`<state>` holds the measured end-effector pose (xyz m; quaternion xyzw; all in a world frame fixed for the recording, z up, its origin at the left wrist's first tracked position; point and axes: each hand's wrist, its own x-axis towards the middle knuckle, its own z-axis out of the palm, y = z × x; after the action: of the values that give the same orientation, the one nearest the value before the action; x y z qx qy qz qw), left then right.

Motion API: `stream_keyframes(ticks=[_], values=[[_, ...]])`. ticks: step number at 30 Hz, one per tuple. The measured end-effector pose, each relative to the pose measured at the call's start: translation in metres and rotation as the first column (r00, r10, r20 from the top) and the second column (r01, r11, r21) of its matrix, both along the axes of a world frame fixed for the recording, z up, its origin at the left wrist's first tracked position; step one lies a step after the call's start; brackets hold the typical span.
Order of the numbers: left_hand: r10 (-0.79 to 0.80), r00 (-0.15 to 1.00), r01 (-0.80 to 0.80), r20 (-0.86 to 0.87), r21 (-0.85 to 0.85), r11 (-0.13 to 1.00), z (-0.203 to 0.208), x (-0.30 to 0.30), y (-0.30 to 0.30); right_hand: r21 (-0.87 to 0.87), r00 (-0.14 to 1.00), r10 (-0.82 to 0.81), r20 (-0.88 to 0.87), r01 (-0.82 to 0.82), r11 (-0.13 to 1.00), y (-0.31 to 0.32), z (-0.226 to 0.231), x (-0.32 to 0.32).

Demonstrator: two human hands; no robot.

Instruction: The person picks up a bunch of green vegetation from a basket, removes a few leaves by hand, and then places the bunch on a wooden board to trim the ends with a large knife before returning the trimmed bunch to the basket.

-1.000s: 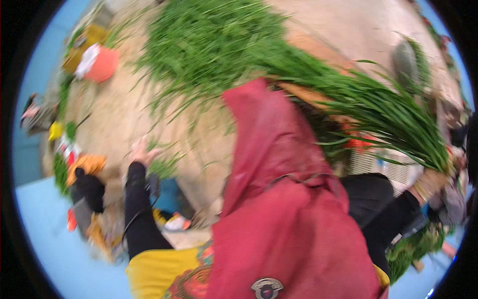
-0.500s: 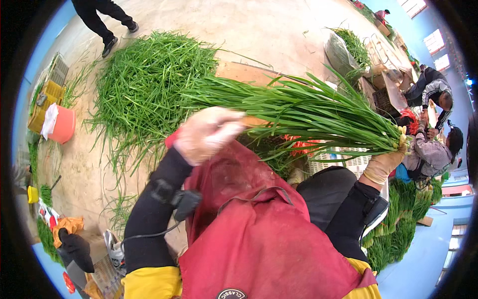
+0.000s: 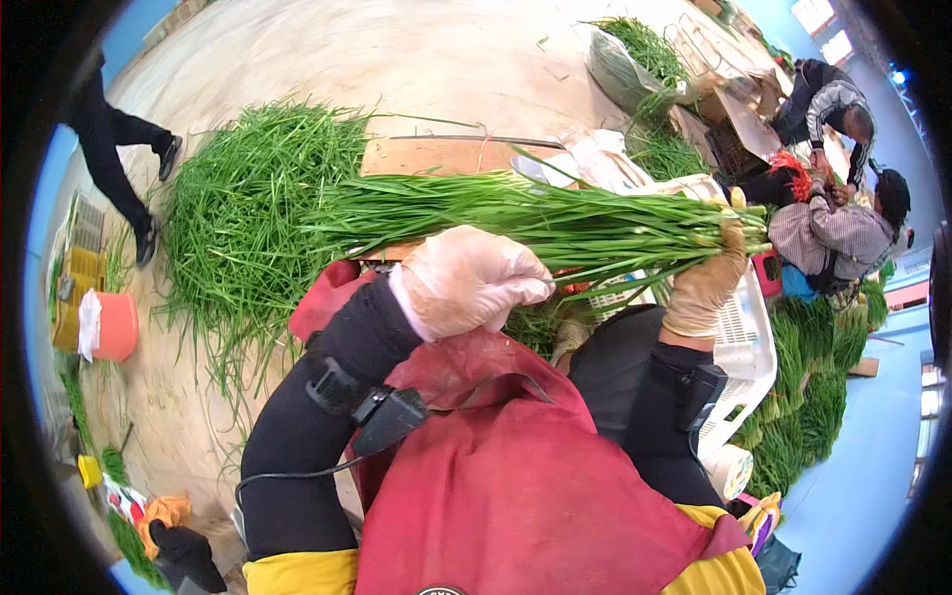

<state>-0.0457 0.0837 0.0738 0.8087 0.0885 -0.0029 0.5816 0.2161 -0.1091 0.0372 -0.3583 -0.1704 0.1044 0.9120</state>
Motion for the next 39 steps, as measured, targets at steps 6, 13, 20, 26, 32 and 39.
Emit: stream_keyframes(ticks=[6,13,20,26,32,39], values=[[-0.115,0.984,0.053,0.139,0.388,0.92,0.075,-0.007,0.014,-0.11,0.965,-0.179,0.19,0.202,0.973,0.019,0.001,-0.027],[-0.143,0.937,-0.071,0.318,0.576,0.814,0.157,0.006,0.017,-0.231,0.884,-0.046,0.465,0.172,0.958,0.039,-0.016,-0.06],[0.254,0.958,-0.185,-0.133,0.391,0.902,0.142,-0.042,0.056,-0.215,0.992,-0.027,0.126,0.053,0.975,0.012,-0.006,-0.011],[0.207,0.955,-0.129,-0.212,0.332,0.935,-0.019,-0.107,0.089,0.186,0.943,0.33,0.038,-0.331,0.925,-0.075,-0.008,0.079],[0.336,0.941,-0.319,-0.048,0.219,0.922,-0.114,-0.11,0.07,0.001,0.998,0.051,-0.037,-0.051,0.999,-0.118,-0.025,0.118],[0.342,0.934,-0.312,-0.101,0.232,0.921,-0.121,-0.081,0.039,0.023,0.99,0.137,-0.013,-0.137,0.99,-0.128,-0.031,0.12]])
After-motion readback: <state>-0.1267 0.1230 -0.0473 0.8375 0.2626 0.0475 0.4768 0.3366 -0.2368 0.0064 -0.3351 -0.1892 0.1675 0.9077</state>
